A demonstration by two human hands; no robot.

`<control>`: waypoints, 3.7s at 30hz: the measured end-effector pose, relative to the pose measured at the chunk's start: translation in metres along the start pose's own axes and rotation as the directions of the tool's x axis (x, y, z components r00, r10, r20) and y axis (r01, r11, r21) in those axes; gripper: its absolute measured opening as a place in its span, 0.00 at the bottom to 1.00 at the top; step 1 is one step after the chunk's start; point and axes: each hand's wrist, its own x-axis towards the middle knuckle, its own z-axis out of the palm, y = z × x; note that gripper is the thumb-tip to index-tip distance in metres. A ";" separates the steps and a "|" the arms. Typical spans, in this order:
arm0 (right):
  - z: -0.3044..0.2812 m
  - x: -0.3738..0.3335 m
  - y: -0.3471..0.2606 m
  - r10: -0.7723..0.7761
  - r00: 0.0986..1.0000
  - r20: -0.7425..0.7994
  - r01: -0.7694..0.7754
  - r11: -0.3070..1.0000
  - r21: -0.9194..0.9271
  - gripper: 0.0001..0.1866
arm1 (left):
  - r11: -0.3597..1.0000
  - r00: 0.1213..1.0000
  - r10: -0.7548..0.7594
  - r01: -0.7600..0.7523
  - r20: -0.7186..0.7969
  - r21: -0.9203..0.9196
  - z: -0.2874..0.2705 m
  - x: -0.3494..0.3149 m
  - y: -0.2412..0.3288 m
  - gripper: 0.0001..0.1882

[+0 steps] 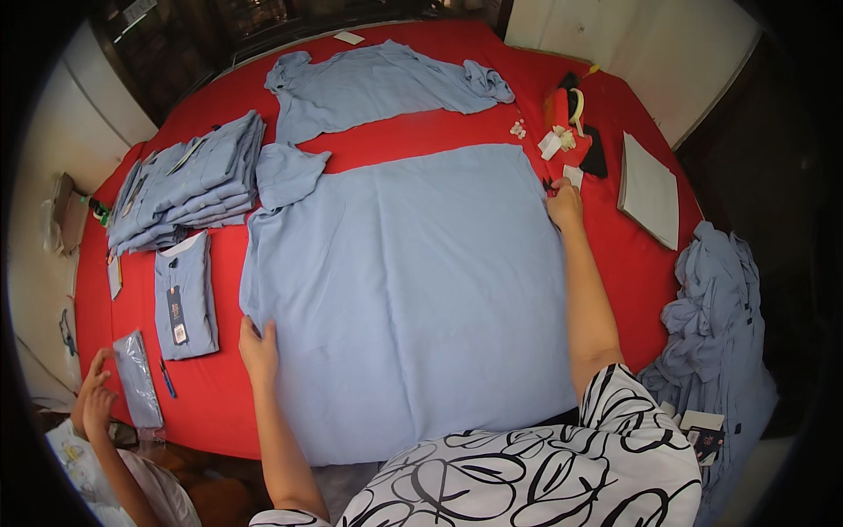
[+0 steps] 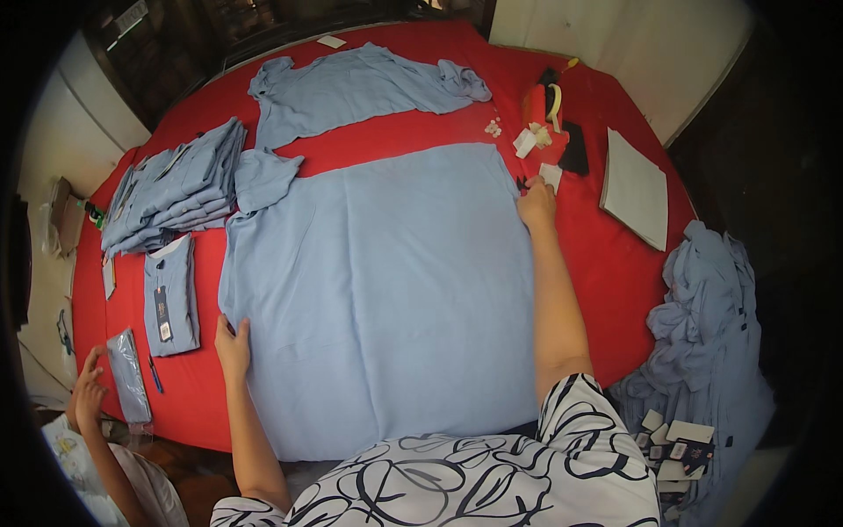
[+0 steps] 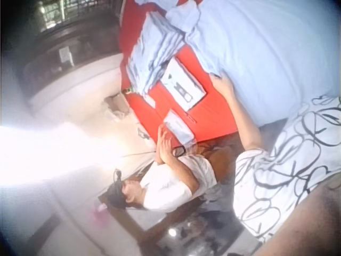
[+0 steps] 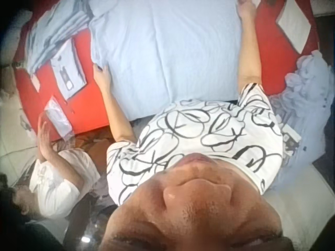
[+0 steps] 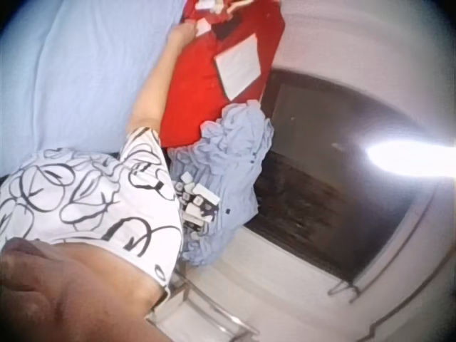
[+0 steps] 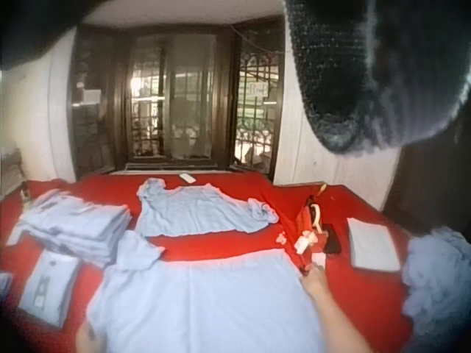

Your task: The person folds light blue garments on a red table, using a cardboard template for one of them, and then places the folded items onto a stack.

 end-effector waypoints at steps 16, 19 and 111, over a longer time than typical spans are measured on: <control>-0.029 0.001 0.011 -0.066 0.991 -0.116 0.041 0.977 -0.209 0.21 | 0.993 0.965 -0.026 -0.006 -0.262 -0.120 -0.050 0.071 -0.060 0.18; -0.035 -0.068 0.009 -0.265 0.964 -0.033 0.253 0.947 -0.197 0.20 | 0.999 0.948 0.050 -0.041 -0.313 0.034 -0.053 0.040 -0.052 0.14; -0.134 -0.391 0.158 0.414 0.881 0.228 -0.460 0.862 0.213 0.18 | 0.923 0.964 0.037 0.069 -0.265 0.380 -0.120 -0.171 -0.097 0.12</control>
